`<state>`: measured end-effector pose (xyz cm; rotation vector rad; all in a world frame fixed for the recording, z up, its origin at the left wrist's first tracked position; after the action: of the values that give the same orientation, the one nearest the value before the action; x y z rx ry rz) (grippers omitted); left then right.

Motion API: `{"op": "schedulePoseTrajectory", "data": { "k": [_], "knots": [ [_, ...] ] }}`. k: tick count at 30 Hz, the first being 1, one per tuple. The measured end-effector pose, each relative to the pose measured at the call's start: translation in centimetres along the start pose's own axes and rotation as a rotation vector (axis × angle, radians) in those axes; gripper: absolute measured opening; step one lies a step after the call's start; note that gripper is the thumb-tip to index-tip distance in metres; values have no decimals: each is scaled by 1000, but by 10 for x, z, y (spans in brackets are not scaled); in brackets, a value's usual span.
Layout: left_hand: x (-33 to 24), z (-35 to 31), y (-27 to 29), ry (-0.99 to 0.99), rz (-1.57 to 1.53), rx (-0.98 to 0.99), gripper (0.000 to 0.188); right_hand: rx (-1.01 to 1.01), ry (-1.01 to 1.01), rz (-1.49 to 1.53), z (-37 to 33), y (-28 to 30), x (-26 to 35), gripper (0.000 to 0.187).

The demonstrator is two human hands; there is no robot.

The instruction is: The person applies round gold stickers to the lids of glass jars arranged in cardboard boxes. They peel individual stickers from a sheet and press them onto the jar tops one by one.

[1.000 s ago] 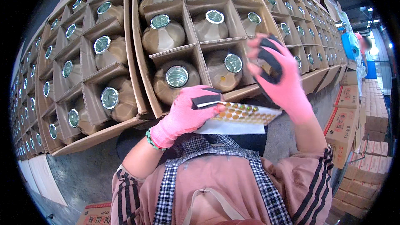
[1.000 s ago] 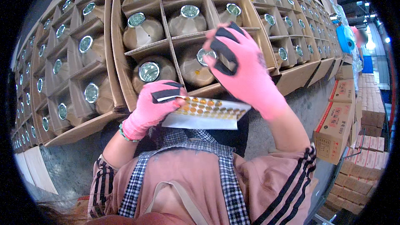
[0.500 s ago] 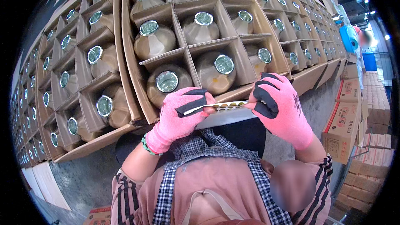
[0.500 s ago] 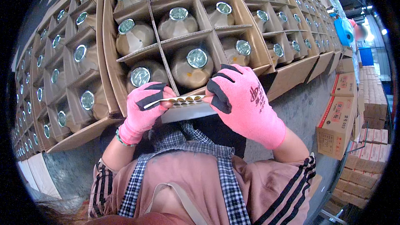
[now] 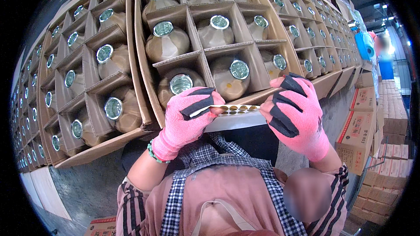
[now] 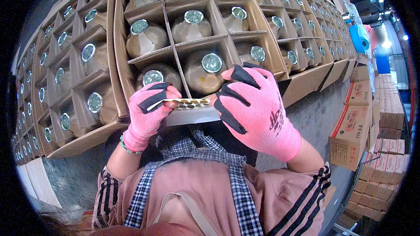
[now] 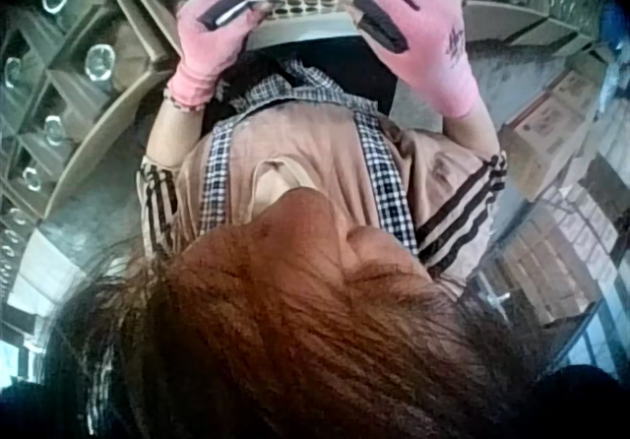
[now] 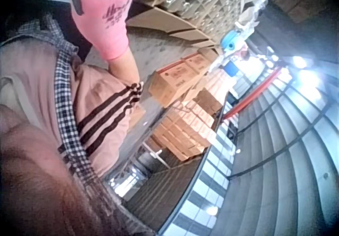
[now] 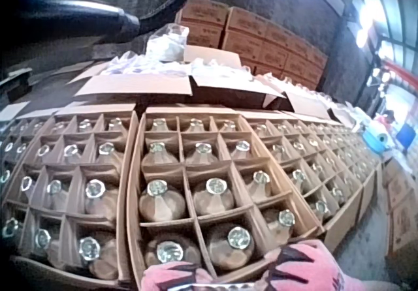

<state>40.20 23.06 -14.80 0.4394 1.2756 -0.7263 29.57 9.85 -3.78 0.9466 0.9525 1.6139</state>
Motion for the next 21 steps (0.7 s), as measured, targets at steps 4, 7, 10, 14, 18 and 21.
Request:
{"op": "schedulePoseTrajectory", "data": {
  "k": [4,7,10,14,18,21],
  "knots": [
    [0,0,-1,-38,21,-24,11,-29,-8,-6,0,2,2,21],
    [-2,2,3,18,14,28,11,0,-3,-8,2,1,3,20],
    [0,3,12,-71,38,-32,13,-51,-48,65,4,6,5,18],
    [-3,4,76,163,-204,-719,19,-270,-183,142,13,13,-8,15],
    [-10,10,137,-131,-489,-1104,24,-4,-287,346,36,-56,-15,12],
    [-7,9,149,-134,-548,-1093,26,200,-39,292,45,-117,13,15]
  ]
}}
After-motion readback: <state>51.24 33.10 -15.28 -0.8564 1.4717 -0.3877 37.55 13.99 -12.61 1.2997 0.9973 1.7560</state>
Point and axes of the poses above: each hand's wrist, its own z-axis towards the middle knuckle, its own y-axis out of the back of the hand, x = y × z, the point moved 3 cm from there along z, towards the middle knuckle, and after that the axes turned 6 degrees about -x, right-handed, at the moved point
